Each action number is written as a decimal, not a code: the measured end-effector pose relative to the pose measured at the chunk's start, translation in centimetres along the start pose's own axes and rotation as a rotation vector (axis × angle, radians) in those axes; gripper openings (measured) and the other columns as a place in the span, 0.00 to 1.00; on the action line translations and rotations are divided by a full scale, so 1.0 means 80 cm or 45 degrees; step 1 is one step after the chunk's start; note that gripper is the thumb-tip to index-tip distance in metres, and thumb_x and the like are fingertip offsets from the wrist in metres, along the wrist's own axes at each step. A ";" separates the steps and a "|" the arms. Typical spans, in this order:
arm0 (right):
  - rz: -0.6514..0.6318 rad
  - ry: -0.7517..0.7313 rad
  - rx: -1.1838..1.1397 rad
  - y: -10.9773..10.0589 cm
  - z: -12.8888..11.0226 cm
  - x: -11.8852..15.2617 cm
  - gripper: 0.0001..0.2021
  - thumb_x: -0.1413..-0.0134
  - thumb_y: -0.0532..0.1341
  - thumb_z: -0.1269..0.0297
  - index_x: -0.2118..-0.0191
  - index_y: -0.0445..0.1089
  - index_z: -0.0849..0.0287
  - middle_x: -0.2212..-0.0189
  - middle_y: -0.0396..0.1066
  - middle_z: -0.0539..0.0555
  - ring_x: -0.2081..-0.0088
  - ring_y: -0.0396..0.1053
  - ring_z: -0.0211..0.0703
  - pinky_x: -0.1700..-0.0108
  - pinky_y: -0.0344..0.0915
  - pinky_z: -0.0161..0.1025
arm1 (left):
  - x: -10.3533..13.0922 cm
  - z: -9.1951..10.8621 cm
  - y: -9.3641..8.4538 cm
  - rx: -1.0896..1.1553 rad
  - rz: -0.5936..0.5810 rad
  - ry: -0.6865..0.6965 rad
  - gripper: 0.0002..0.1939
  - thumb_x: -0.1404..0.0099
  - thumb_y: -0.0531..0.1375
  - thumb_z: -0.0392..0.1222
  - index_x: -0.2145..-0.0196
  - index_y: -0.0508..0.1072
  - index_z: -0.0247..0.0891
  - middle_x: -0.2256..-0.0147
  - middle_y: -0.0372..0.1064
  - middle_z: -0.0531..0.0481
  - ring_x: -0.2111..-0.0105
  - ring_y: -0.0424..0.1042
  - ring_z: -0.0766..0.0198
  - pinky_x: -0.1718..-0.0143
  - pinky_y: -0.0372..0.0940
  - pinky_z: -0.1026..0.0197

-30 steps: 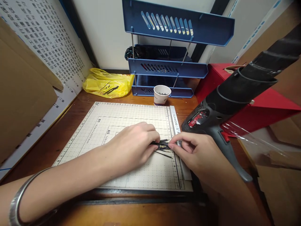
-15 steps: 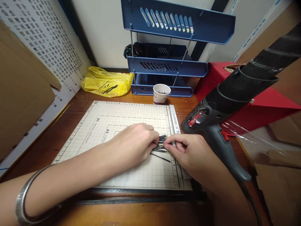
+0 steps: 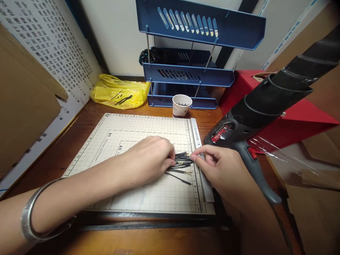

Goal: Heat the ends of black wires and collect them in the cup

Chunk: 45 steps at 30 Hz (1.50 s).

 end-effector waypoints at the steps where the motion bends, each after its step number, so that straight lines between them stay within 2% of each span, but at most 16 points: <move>1: 0.018 0.003 0.018 0.000 0.001 -0.001 0.09 0.43 0.62 0.57 0.69 0.78 0.51 0.84 0.54 0.44 0.80 0.51 0.33 0.78 0.46 0.34 | 0.000 -0.001 0.000 -0.002 0.005 -0.003 0.06 0.32 0.61 0.37 0.67 0.79 0.40 0.69 0.75 0.51 0.66 0.71 0.60 0.64 0.60 0.59; 4: 0.042 -0.025 0.046 0.003 0.000 -0.004 0.09 0.42 0.62 0.57 0.67 0.79 0.51 0.84 0.54 0.44 0.81 0.52 0.33 0.77 0.48 0.34 | -0.001 -0.002 0.002 0.012 0.016 -0.008 0.07 0.32 0.61 0.37 0.66 0.79 0.40 0.69 0.76 0.51 0.66 0.72 0.60 0.64 0.60 0.59; 10: -0.010 -0.064 -0.031 0.001 -0.004 -0.003 0.09 0.40 0.61 0.59 0.66 0.79 0.51 0.84 0.57 0.44 0.80 0.53 0.32 0.78 0.47 0.33 | 0.000 -0.005 -0.002 0.102 -0.010 -0.031 0.06 0.33 0.62 0.38 0.66 0.80 0.41 0.70 0.76 0.53 0.69 0.72 0.63 0.66 0.60 0.61; 15: -0.084 -0.143 -0.112 -0.005 -0.011 0.002 0.10 0.38 0.60 0.58 0.63 0.79 0.50 0.84 0.52 0.43 0.80 0.51 0.32 0.78 0.45 0.34 | 0.006 -0.008 -0.008 0.151 0.011 -0.046 0.07 0.30 0.61 0.39 0.65 0.80 0.41 0.70 0.76 0.54 0.69 0.71 0.64 0.66 0.60 0.62; 19: -0.174 -0.226 -0.154 -0.001 -0.018 0.002 0.07 0.41 0.64 0.61 0.60 0.80 0.50 0.82 0.62 0.43 0.78 0.55 0.31 0.76 0.51 0.32 | 0.010 -0.004 -0.009 0.155 0.049 0.028 0.07 0.30 0.61 0.40 0.64 0.79 0.41 0.68 0.76 0.54 0.67 0.71 0.63 0.64 0.60 0.61; 22: -0.240 -0.286 -0.202 0.000 -0.022 0.002 0.07 0.41 0.63 0.65 0.64 0.81 0.51 0.76 0.72 0.44 0.75 0.60 0.30 0.73 0.55 0.31 | 0.011 -0.001 -0.009 0.178 0.074 0.039 0.06 0.31 0.61 0.39 0.65 0.79 0.41 0.68 0.75 0.54 0.67 0.70 0.63 0.64 0.59 0.61; 24: -0.292 -0.306 -0.215 -0.001 -0.024 0.004 0.09 0.40 0.62 0.67 0.66 0.81 0.52 0.74 0.74 0.43 0.74 0.62 0.30 0.72 0.56 0.30 | 0.012 0.002 -0.009 0.190 0.081 0.036 0.06 0.31 0.61 0.39 0.66 0.78 0.41 0.69 0.74 0.54 0.68 0.69 0.64 0.65 0.59 0.61; 27: -0.344 -0.275 -0.191 -0.006 -0.023 0.008 0.09 0.40 0.62 0.65 0.67 0.80 0.52 0.74 0.74 0.43 0.75 0.63 0.30 0.73 0.56 0.30 | 0.019 0.010 -0.006 0.178 0.099 0.098 0.05 0.31 0.62 0.41 0.64 0.77 0.40 0.67 0.72 0.53 0.66 0.69 0.62 0.64 0.59 0.61; 31: -0.339 -0.219 -0.116 -0.010 -0.019 0.011 0.09 0.41 0.62 0.65 0.69 0.80 0.51 0.74 0.75 0.43 0.74 0.64 0.32 0.71 0.57 0.32 | 0.026 0.018 0.003 0.007 0.115 0.168 0.04 0.32 0.61 0.36 0.63 0.77 0.38 0.64 0.71 0.50 0.63 0.68 0.60 0.64 0.60 0.60; 35: -0.366 -0.191 -0.030 -0.006 -0.016 0.011 0.09 0.42 0.63 0.63 0.71 0.80 0.51 0.78 0.71 0.45 0.77 0.59 0.34 0.73 0.52 0.35 | 0.024 0.022 0.013 -0.146 0.119 0.208 0.07 0.31 0.59 0.35 0.64 0.78 0.36 0.65 0.69 0.47 0.65 0.67 0.58 0.64 0.60 0.57; 39: -0.399 -0.148 0.060 -0.001 -0.014 0.013 0.08 0.43 0.62 0.62 0.69 0.80 0.49 0.80 0.67 0.45 0.78 0.57 0.35 0.73 0.49 0.36 | 0.020 0.024 0.019 -0.165 0.105 0.240 0.09 0.29 0.57 0.35 0.65 0.78 0.37 0.66 0.70 0.48 0.65 0.67 0.58 0.64 0.60 0.56; 45: -0.483 -0.144 0.223 0.008 -0.016 0.020 0.11 0.35 0.54 0.67 0.67 0.71 0.53 0.73 0.72 0.45 0.69 0.66 0.38 0.66 0.50 0.39 | 0.021 0.028 0.021 -0.269 0.104 0.269 0.07 0.30 0.57 0.35 0.62 0.75 0.35 0.63 0.70 0.46 0.64 0.67 0.56 0.67 0.60 0.56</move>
Point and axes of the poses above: each hand's wrist, its own x-axis away from the middle knuckle, its own y-axis out of the palm, z = x × y, the point moved 4 cm from there along -x, towards the middle knuckle
